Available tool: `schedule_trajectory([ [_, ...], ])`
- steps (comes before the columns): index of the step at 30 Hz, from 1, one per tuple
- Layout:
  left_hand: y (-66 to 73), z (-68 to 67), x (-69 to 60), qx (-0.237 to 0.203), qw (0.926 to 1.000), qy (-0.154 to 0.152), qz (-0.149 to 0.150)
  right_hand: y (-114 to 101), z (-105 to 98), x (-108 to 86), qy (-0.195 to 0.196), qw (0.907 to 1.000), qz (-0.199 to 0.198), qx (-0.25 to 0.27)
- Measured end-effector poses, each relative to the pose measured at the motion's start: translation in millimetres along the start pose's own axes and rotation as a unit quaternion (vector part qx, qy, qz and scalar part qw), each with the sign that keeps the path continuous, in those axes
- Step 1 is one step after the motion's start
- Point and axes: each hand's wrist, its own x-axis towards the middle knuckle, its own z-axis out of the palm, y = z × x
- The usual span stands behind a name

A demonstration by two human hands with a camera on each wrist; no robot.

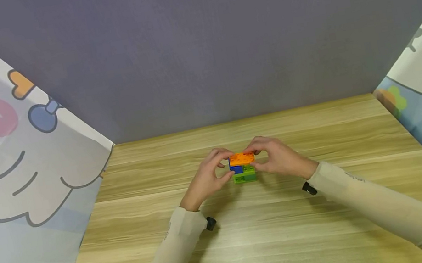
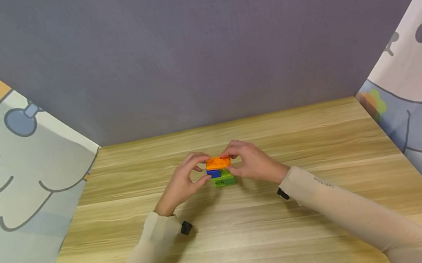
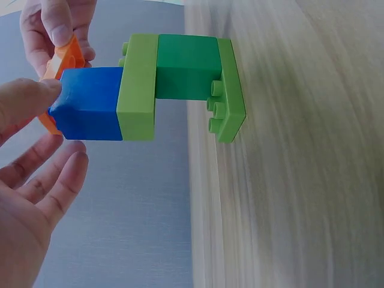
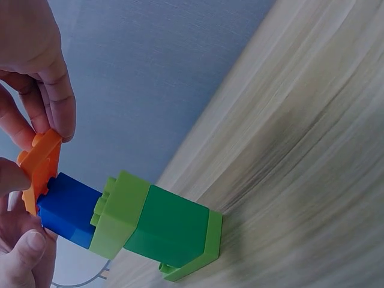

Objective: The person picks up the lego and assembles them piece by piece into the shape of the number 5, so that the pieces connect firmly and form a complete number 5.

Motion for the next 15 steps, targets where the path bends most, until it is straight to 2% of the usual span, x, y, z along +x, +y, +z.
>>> schedule_trajectory([
  [15,-1.5,4.6,-0.4,-0.003,0.9999,0.015,0.002,-1.1,1.3,3.5,-0.017,0.9999,0.002,0.001],
])
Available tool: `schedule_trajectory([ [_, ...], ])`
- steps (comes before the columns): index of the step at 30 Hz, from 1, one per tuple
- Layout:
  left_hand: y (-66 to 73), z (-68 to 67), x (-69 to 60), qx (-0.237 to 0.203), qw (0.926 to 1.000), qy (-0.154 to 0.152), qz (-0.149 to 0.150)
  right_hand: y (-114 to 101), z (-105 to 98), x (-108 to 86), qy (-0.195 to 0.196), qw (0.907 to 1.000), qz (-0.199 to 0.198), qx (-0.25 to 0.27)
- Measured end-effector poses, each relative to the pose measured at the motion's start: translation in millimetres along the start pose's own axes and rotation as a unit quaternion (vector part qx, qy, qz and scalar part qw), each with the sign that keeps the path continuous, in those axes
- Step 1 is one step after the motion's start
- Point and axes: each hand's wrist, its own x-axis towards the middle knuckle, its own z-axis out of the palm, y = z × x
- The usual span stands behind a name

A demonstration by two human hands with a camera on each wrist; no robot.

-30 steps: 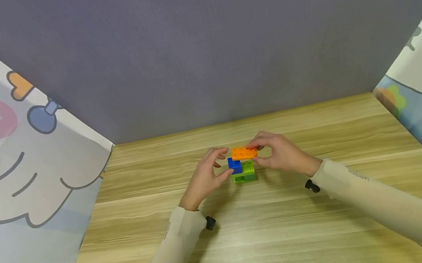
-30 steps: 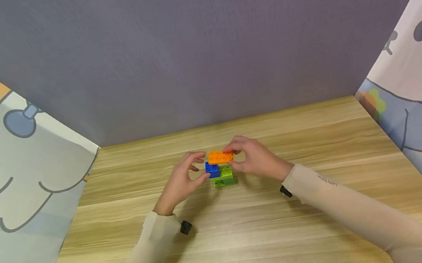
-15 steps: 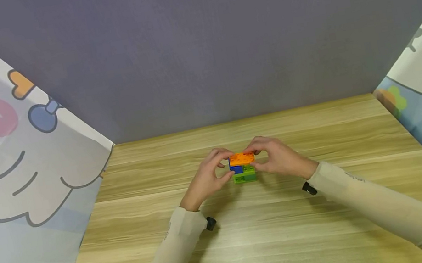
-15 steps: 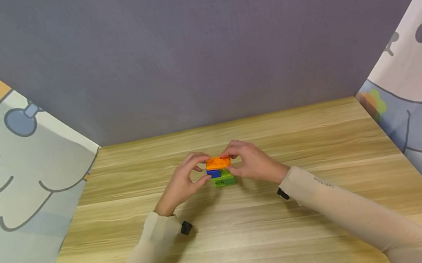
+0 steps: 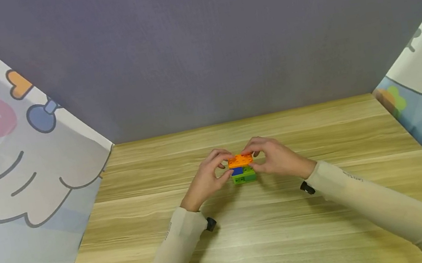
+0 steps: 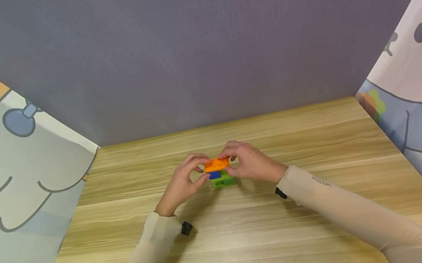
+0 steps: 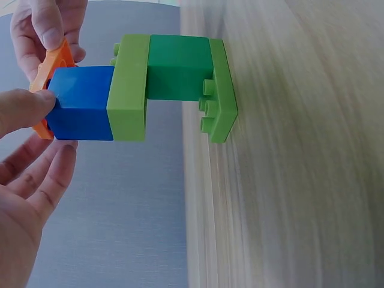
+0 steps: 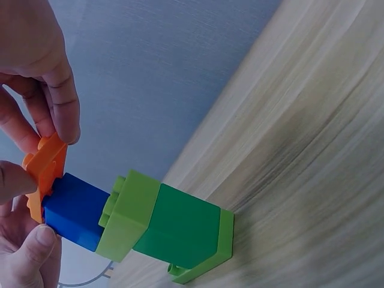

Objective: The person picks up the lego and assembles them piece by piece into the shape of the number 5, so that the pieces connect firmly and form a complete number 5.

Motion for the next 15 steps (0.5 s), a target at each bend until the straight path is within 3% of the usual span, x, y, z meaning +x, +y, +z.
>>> schedule_trajectory([
  [15,0.6,0.0,-0.8,0.035,0.9993,0.009,0.013,-2.0,0.9,-0.2,-0.001,0.9999,0.013,-0.008],
])
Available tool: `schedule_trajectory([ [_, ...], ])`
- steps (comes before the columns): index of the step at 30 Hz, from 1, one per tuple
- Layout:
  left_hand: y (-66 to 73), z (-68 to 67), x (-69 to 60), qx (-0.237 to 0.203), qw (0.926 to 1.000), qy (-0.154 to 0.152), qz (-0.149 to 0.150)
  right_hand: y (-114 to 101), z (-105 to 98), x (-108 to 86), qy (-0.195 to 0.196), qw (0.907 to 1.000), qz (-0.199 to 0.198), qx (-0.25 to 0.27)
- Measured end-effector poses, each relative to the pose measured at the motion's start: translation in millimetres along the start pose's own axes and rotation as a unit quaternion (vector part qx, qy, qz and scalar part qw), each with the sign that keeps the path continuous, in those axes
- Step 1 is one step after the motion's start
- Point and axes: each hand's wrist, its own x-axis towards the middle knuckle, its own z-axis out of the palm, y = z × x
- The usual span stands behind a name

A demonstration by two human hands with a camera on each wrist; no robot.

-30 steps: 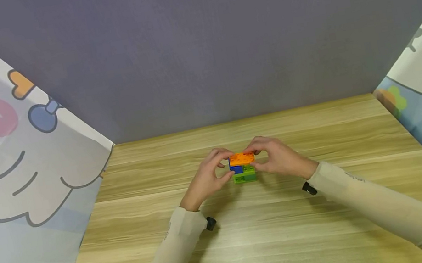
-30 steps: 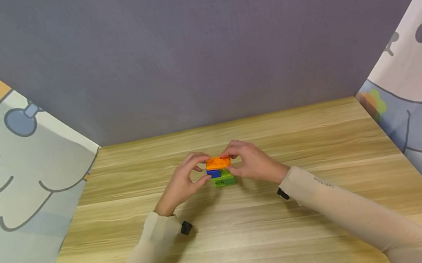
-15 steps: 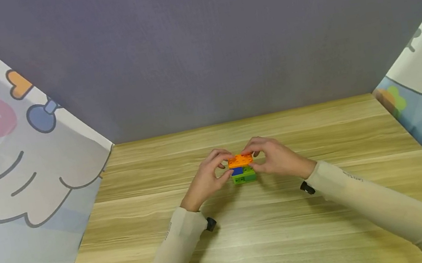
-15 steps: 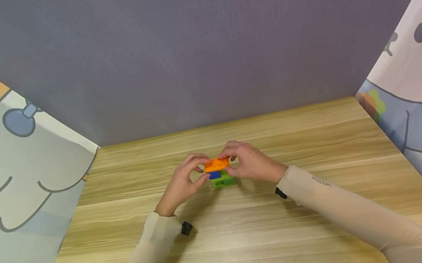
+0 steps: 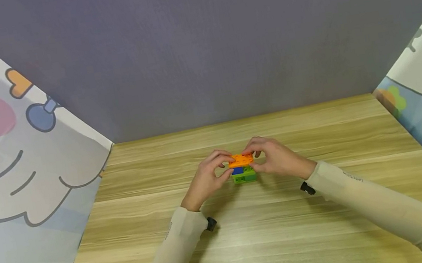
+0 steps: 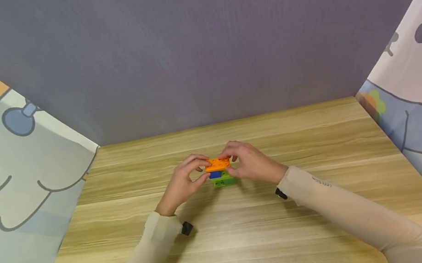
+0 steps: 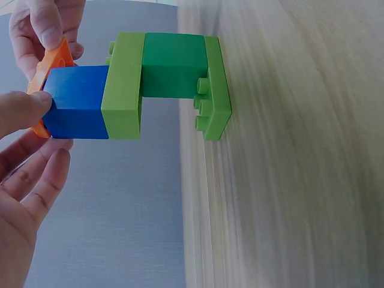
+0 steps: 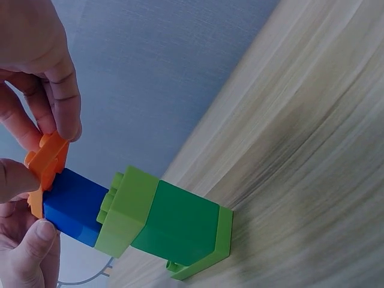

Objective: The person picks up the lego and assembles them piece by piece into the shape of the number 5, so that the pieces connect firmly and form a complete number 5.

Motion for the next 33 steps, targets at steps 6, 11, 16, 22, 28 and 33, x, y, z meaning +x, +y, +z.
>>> schedule_trajectory([
  [6,1.2,-1.5,-0.2,0.018,0.9998,0.005,0.002,-0.1,0.3,-0.8,0.0,1.0,0.001,-0.005],
  [11,0.6,-3.3,-0.7,0.036,0.9993,0.003,0.01,-0.9,-0.3,-1.2,-0.004,1.0,0.003,-0.004],
  [16,-0.7,-2.9,-1.9,0.038,0.9991,0.004,0.016,-2.2,-0.6,-0.6,-0.006,0.9999,0.005,-0.009],
  [22,-2.8,1.9,-1.8,0.034,0.999,0.013,0.027,-2.7,0.0,-1.5,-0.004,0.9999,0.006,-0.009],
  [28,-6.4,7.7,-3.9,0.032,0.9989,0.011,0.032,-2.9,0.2,-0.7,0.003,0.9999,0.004,-0.009],
  [33,-6.8,9.1,-5.7,0.026,0.999,0.017,0.031,-3.0,-0.2,-0.2,0.002,0.9999,0.006,-0.009],
])
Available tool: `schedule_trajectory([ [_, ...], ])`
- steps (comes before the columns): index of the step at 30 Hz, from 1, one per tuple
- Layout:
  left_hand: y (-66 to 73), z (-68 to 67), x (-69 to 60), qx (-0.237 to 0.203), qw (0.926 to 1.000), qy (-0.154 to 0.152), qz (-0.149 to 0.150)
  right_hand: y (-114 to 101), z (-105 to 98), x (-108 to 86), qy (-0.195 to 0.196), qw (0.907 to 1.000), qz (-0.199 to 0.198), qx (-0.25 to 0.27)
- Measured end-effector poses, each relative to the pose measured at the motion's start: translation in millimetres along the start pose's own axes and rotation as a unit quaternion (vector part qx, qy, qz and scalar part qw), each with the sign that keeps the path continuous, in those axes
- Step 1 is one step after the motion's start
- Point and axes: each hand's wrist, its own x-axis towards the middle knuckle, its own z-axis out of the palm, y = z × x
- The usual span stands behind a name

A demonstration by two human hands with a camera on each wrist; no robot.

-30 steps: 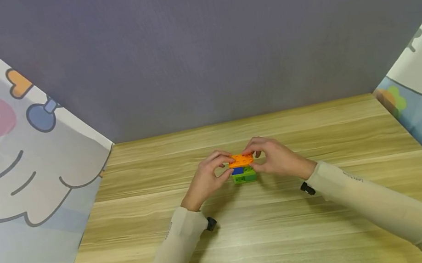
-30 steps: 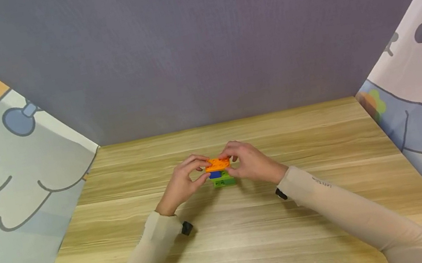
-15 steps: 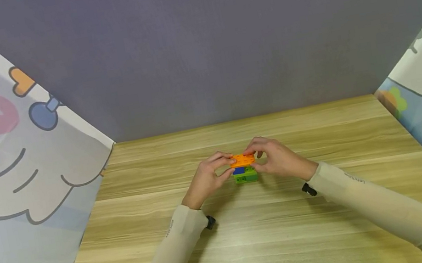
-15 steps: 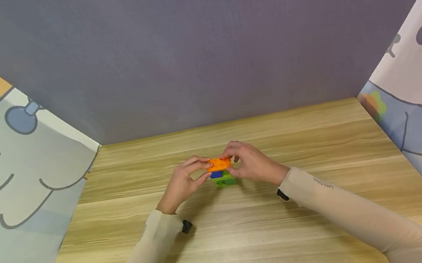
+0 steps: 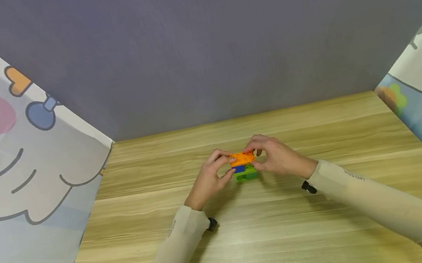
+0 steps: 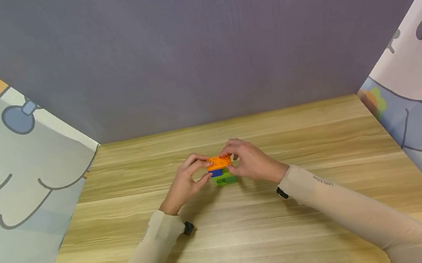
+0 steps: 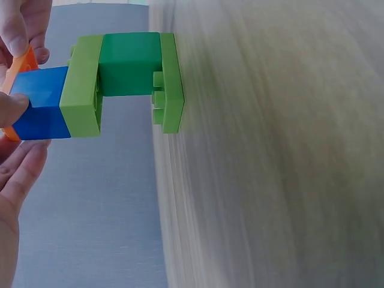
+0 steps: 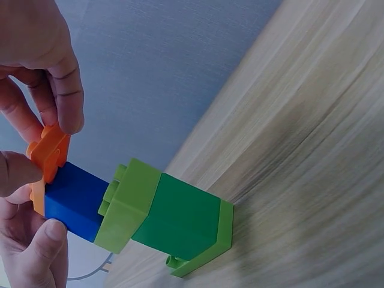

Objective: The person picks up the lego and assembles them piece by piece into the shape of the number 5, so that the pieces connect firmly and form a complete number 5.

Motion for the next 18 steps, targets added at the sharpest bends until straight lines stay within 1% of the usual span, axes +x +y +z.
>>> schedule_trajectory([
  [5,1.0,0.3,0.2,-0.006,0.9999,0.003,-0.01,0.3,-0.9,-0.2,-0.002,1.0,0.002,-0.002],
  [10,1.3,2.8,1.8,-0.009,0.9997,0.012,-0.021,2.5,-0.9,-1.9,0.014,0.9999,-0.003,0.003],
  [15,2.1,3.9,3.4,-0.021,0.9987,0.021,-0.041,5.9,0.2,-4.5,0.042,0.9989,-0.015,0.014],
  [18,2.8,1.0,6.5,-0.04,0.9972,0.036,-0.052,8.5,-0.4,-7.1,0.077,0.9964,-0.023,0.028],
])
